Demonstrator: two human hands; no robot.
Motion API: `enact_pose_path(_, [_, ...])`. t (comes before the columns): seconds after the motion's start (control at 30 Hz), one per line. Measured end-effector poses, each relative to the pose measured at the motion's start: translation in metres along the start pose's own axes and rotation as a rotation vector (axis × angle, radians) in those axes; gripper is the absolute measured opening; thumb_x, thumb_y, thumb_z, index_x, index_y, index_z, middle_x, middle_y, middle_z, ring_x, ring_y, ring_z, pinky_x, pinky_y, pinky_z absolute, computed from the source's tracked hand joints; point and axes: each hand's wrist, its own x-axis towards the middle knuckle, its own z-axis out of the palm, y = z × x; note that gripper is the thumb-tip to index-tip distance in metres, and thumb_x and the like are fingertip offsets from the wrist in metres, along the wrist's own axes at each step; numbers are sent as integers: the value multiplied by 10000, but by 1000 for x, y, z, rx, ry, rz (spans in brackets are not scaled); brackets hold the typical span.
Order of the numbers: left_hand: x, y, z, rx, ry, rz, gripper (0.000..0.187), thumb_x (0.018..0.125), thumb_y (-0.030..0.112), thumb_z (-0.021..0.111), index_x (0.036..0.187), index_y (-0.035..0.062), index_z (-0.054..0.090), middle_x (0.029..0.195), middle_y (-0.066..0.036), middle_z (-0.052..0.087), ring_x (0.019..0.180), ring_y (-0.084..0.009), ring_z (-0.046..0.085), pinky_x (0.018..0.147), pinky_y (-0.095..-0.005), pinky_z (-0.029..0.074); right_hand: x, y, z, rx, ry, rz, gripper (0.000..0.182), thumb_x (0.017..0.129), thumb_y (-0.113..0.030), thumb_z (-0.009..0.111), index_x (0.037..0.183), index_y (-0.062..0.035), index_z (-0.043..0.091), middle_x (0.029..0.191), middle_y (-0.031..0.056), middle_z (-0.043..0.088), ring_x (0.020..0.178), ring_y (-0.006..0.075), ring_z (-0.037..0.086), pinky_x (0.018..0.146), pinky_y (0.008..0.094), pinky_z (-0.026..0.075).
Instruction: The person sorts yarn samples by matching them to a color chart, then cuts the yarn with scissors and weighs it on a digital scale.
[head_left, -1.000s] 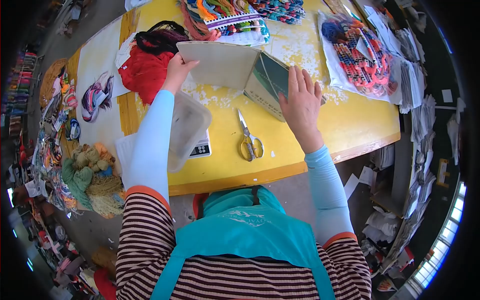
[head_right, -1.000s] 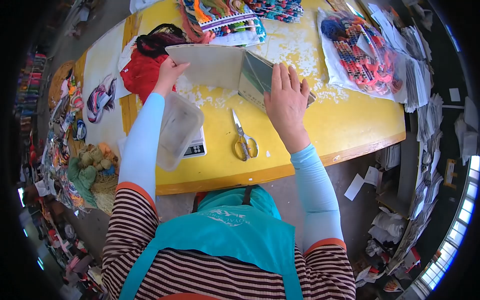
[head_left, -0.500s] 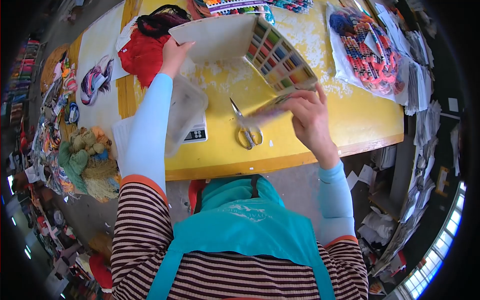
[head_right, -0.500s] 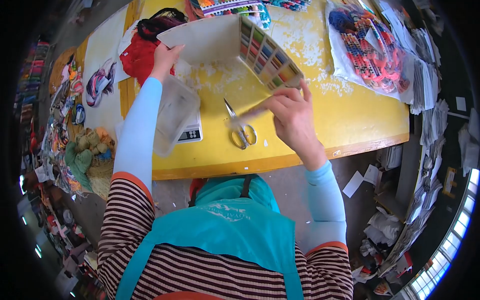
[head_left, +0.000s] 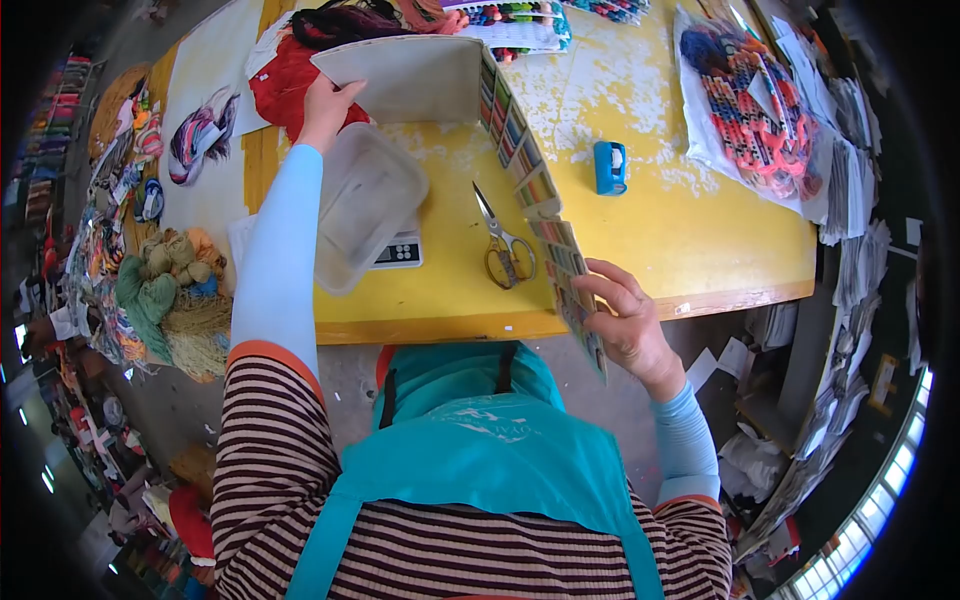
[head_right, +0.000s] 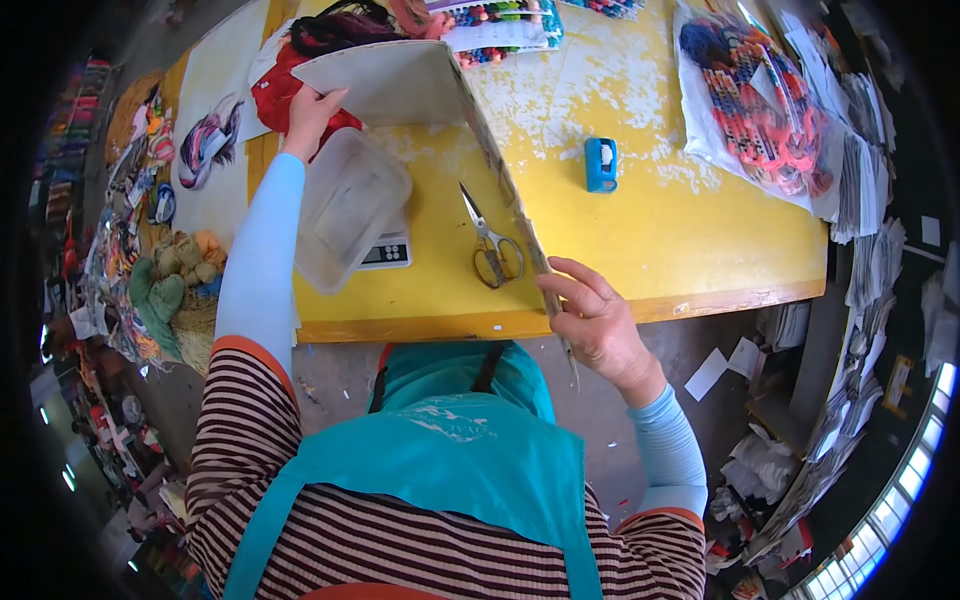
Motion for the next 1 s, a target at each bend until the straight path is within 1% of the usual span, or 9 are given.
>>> enact_pose_path(0.33, [28, -24, 0, -63, -33, 149, 452, 805, 137, 756, 1195, -16, 587, 1071, -139, 702, 989, -238, 677, 860, -341, 521, 20, -48, 14, -196, -30, 198, 286, 572, 75, 645, 816, -68, 687, 1206, 98, 660, 1161, 356, 594, 902, 403, 537])
enact_pose_path(0.47, [12, -27, -26, -171, -164, 78, 507, 830, 132, 734, 1273, -11, 534, 1264, -187, 604, 1188, -243, 581, 1000, -351, 463, 38, -78, 18, -334, -3, 279, 381, 592, 130, 553, 871, -82, 704, 1227, 80, 658, 1258, 372, 521, 1056, 522, 401])
enact_pose_path(0.6, [-21, -27, -73, -59, -130, 68, 501, 867, 156, 698, 1301, -16, 515, 1316, -177, 574, 1225, -253, 558, 1041, -362, 436, 61, -130, 42, -322, 181, 207, 351, 615, 115, 561, 918, -29, 665, 1160, 142, 651, 1115, 397, 596, 900, 450, 516])
enact_pose_path(0.7, [-96, -15, -117, -169, -227, 134, 302, 915, 141, 655, 1177, 5, 590, 1105, -79, 661, 996, -146, 628, 900, -295, 501, 58, -164, 114, 160, 115, 396, 259, 721, 94, 595, 943, -17, 672, 985, 137, 689, 895, 322, 675, 787, 380, 551])
enact_pose_path(0.77, [-180, 3, -145, -407, -505, -68, 86, 956, 99, 598, 1015, 38, 614, 917, 5, 623, 898, -77, 597, 833, -255, 493, 39, -157, 176, 212, -47, 579, 188, 796, -25, 635, 978, -26, 682, 963, 143, 701, 905, 324, 674, 773, 376, 545])
enact_pose_path(0.83, [-254, -19, -168, -251, -843, -62, 163, 959, 184, 603, 1002, 29, 630, 908, -4, 651, 865, -87, 608, 809, -273, 500, 0, -134, 241, 160, -237, 857, 217, 850, -182, 638, 1008, -46, 697, 980, 151, 706, 938, 344, 664, 789, 397, 533])
enact_pose_path(0.87, [-284, -30, -178, -185, -1016, -196, 222, 939, 237, 610, 986, 22, 643, 933, -69, 685, 870, -160, 650, 799, -317, 514, -19, -121, 269, 128, -322, 1022, 255, 868, -250, 628, 1018, -57, 702, 980, 152, 706, 944, 356, 658, 806, 413, 528])
enact_pose_path(0.9, [-316, -53, -182, 21, -1014, -104, 217, 908, 244, 616, 975, 42, 661, 938, -113, 677, 885, -268, 666, 797, -379, 526, -38, -109, 294, 116, -366, 1107, 301, 879, -297, 615, 1033, -53, 701, 987, 167, 703, 943, 359, 661, 813, 423, 524])
enact_pose_path(1.0, [-397, -126, -196, 510, -947, -34, 226, 873, 258, 638, 992, 67, 667, 1003, -134, 643, 962, -341, 633, 813, -445, 521, -82, -83, 356, 245, -361, 1257, 379, 873, -357, 627, 1062, -36, 696, 1003, 204, 696, 941, 355, 672, 828, 439, 516])
